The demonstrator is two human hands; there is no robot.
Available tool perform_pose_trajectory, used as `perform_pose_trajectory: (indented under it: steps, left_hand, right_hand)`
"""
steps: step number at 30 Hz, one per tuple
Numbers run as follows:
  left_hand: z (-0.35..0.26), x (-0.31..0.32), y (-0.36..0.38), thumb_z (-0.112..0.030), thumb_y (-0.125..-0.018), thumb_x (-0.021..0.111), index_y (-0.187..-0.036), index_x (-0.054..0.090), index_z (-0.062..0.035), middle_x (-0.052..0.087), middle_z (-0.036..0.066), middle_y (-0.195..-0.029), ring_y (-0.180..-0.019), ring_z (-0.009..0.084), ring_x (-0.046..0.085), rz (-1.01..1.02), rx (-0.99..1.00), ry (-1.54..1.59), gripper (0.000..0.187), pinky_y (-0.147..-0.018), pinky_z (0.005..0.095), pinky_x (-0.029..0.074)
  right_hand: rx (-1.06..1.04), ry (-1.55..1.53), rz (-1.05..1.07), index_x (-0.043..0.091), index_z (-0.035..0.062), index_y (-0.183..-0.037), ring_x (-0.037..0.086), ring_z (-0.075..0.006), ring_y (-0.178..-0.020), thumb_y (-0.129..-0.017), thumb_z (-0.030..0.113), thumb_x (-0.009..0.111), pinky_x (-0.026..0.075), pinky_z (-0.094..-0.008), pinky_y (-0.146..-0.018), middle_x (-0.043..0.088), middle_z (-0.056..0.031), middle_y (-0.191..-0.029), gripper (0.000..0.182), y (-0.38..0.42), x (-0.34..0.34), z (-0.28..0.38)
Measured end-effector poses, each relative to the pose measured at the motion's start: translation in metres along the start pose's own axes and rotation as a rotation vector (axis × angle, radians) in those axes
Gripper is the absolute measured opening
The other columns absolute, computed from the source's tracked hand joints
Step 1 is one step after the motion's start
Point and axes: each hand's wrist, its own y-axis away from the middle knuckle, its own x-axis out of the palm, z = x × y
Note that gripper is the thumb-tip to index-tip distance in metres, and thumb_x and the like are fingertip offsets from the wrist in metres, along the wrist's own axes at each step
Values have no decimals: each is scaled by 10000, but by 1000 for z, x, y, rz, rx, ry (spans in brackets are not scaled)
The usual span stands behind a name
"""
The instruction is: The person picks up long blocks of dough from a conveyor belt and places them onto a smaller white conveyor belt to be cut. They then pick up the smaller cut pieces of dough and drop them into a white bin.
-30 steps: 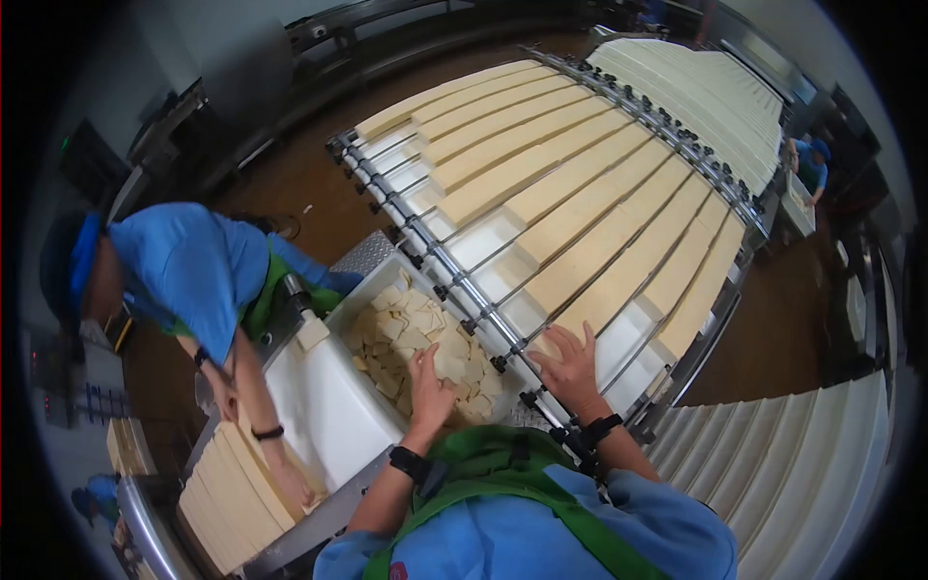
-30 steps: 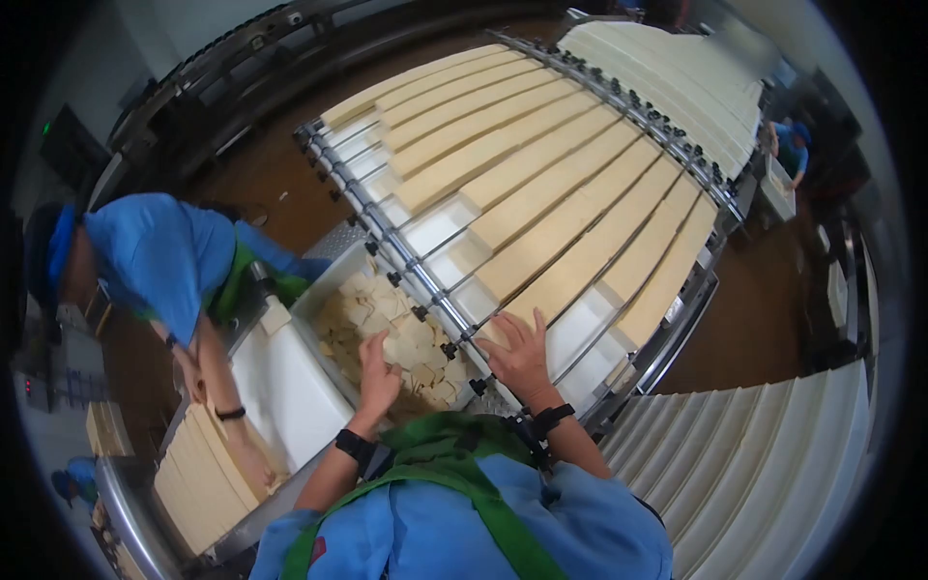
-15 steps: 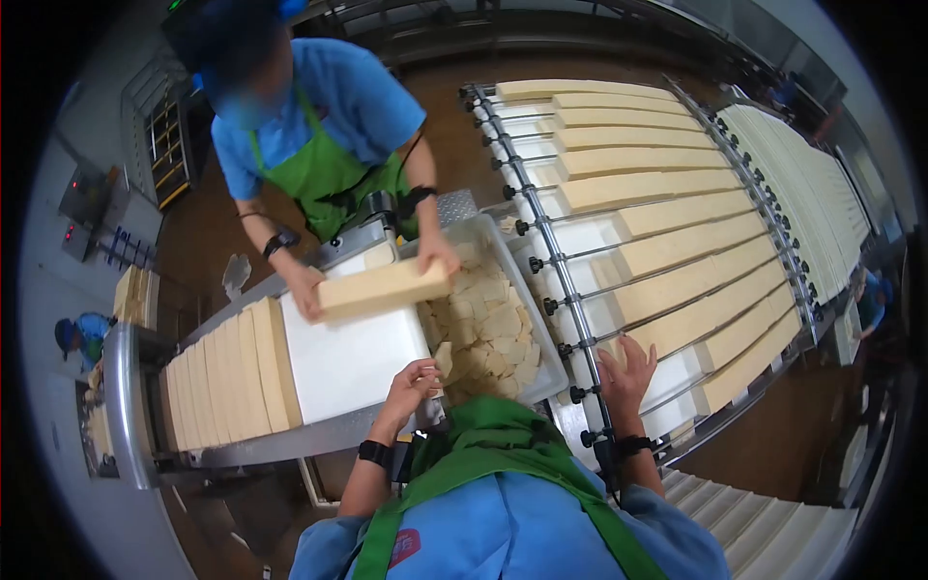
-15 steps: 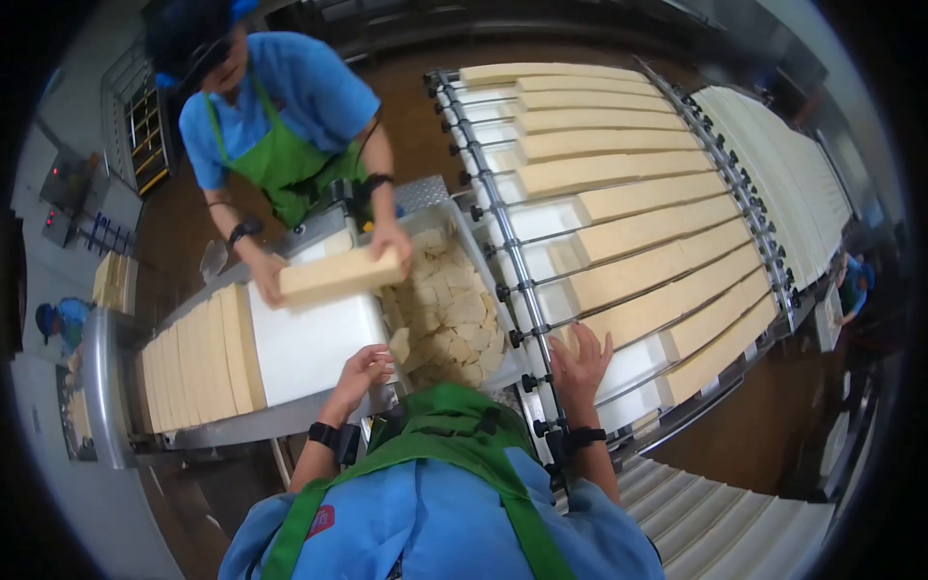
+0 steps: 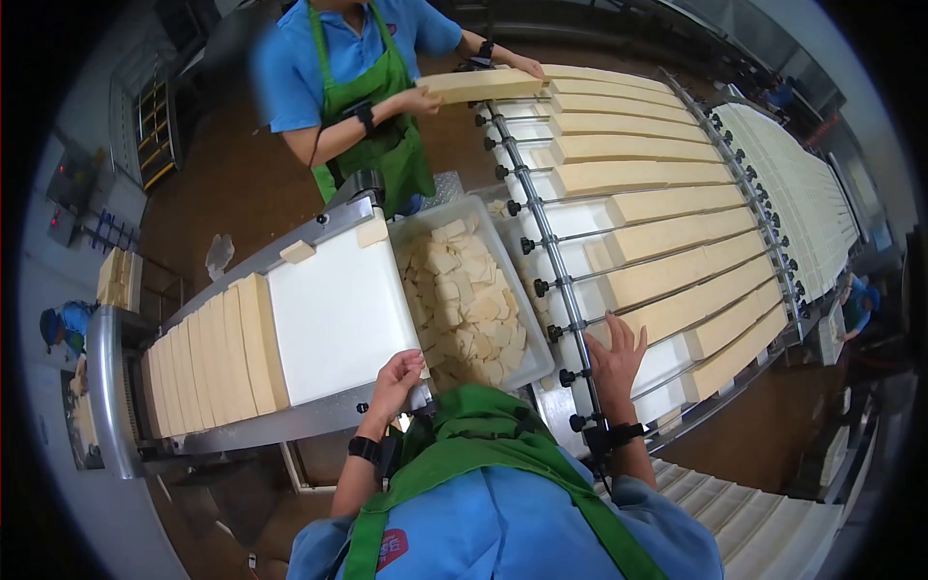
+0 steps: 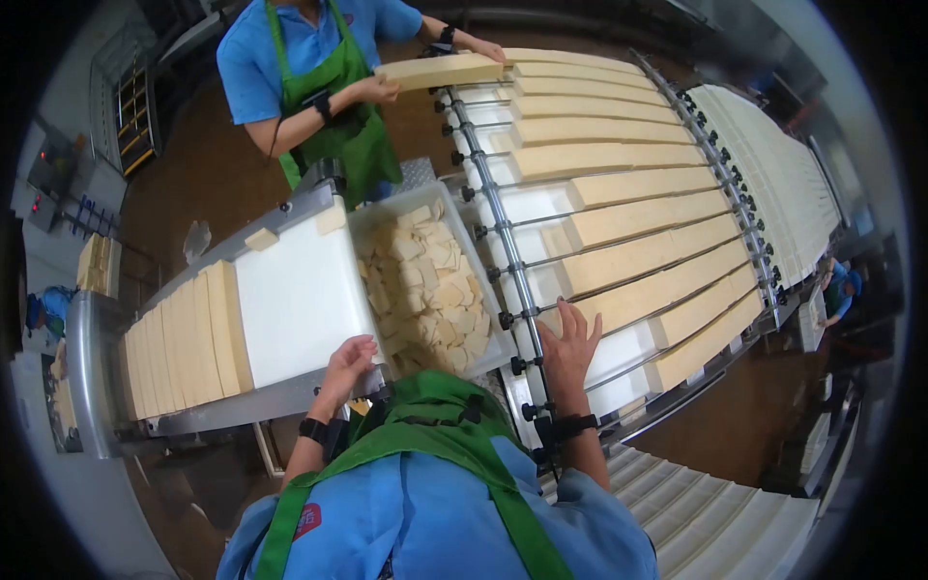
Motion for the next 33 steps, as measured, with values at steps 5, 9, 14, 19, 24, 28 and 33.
perform_pose_trajectory:
  steps: [5,9,14,19,24,28,33]
  left_hand:
    - [5,2,2,-44,-1025,620,-1386,593,-35,652,77,-1275,-1157,158,611,-13,-5,-16,361,-971,314,536]
    - [1,3,6,27,-963,626,-1385,596,-33,656,75,-1275,-1187,167,608,-9,39,-57,428,-1032,311,507]
    - [-21,-1,21,9,-950,653,-1372,610,-40,677,64,-1248,-1153,159,637,-62,102,3,428,-1009,302,517]
    - [2,-46,39,-18,-963,661,-1277,660,-50,703,51,-1157,-949,125,677,-462,254,84,316,-852,284,544]
    - [23,-113,71,-59,-874,732,-1371,547,-24,487,199,-1233,-1084,321,549,-1419,128,-381,532,-971,396,491]
    - [40,-161,81,-119,-841,792,-1415,485,2,425,262,-1291,-1138,406,521,-1630,73,-667,662,-1028,445,453]
    - [25,-191,83,-153,-774,860,-1437,448,21,381,295,-1319,-1196,484,507,-1355,54,-609,800,-1032,497,471]
  right_hand:
    - [-26,49,22,799,239,-1066,507,-287,-1362,-832,162,782,231,-674,-1206,575,-65,-1406,246,0,4,-3]
    - [-60,107,90,789,237,-1078,499,-291,-1379,-835,177,779,204,-691,-1211,584,-75,-1392,251,-7,-2,-4]
    - [4,-24,206,738,201,-1215,442,-305,-1461,-877,160,730,129,-714,-1218,515,-133,-1541,341,-4,17,-22]
    - [107,-71,316,386,89,-1586,352,-353,-1518,-935,156,630,71,-679,-1236,414,-180,-1615,698,0,30,-24]
    - [-136,-96,259,395,26,-1556,362,-405,-1488,-941,86,619,172,-562,-1254,431,-229,-1578,657,-52,41,74]
    - [-441,-556,338,558,8,-1414,502,-399,-1298,-919,58,658,362,-485,-1136,566,-218,-1374,507,-117,84,227]
    - [-791,-791,475,590,14,-1379,496,-384,-1311,-913,168,706,384,-511,-1112,564,-212,-1365,504,-180,164,424]
